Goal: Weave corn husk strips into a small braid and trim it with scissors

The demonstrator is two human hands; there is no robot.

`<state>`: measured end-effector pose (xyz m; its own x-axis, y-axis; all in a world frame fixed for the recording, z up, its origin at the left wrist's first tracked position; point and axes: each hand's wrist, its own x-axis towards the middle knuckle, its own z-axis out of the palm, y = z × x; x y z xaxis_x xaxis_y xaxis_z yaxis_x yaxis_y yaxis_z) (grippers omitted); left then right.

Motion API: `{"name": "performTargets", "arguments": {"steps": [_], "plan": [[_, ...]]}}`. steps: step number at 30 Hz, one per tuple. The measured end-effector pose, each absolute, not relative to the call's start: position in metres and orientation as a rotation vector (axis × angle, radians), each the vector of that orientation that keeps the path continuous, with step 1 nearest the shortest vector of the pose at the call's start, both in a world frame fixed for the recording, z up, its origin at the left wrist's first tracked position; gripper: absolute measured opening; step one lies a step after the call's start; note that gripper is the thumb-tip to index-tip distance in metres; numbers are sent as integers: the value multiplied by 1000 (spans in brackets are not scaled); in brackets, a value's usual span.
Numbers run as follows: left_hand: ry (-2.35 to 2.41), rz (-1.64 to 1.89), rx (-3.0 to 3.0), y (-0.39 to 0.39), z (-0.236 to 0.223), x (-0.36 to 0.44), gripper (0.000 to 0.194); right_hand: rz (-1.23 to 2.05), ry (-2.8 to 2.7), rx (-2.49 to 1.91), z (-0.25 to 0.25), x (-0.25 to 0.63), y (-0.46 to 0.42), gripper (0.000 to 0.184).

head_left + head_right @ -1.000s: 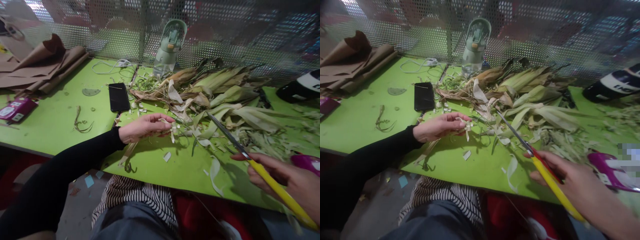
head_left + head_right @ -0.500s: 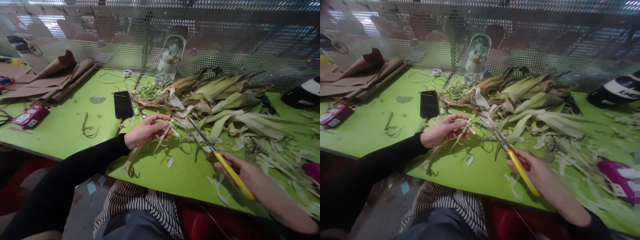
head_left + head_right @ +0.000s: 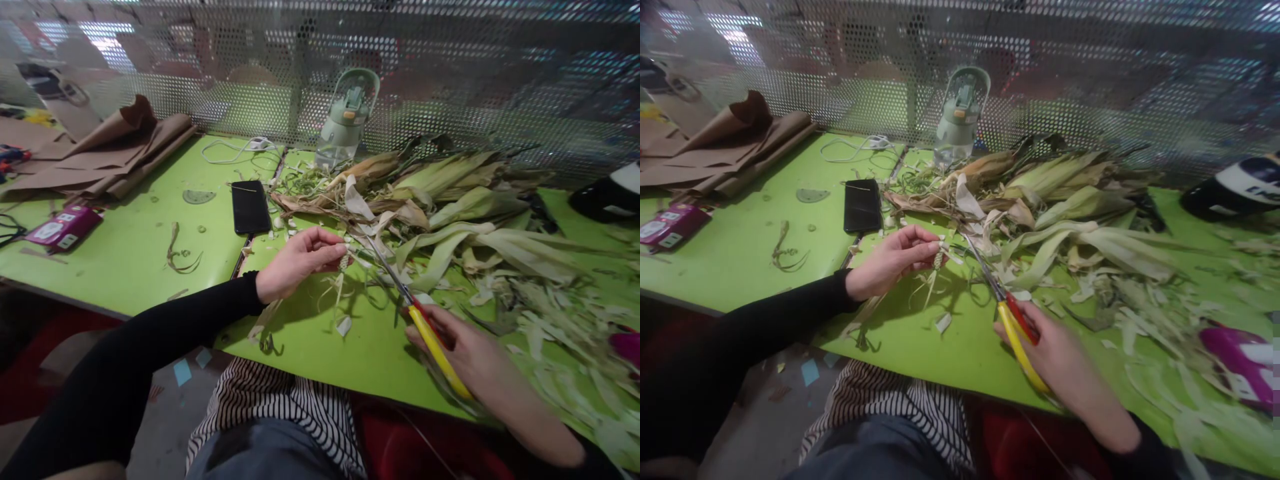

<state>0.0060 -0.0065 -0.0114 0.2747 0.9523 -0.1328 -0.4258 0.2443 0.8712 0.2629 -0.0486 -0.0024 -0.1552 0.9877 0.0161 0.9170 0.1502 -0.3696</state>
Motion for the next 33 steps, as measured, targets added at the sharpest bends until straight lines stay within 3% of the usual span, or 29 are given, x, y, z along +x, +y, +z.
{"name": "performTargets", "arguments": {"steps": [4, 9, 13, 17, 33], "plan": [[790, 1045, 850, -5, -11, 3, 11, -63, -2343, -2069, -6, 283, -42, 37], [802, 1042, 842, -5, -14, 6, 13, -482, -2451, -1612, -7, 291, -38, 44], [806, 1041, 877, -10, -14, 11, 13, 0, -2305, -1342, 5, 251, -34, 30], [802, 1025, 929, -14, -14, 13, 13, 195, -2275, -1152, 14, 210, -23, 29], [739, 1009, 976, -12, -19, 7, 20, 461, -2128, -1163, 6, 211, -9, 21]]}}
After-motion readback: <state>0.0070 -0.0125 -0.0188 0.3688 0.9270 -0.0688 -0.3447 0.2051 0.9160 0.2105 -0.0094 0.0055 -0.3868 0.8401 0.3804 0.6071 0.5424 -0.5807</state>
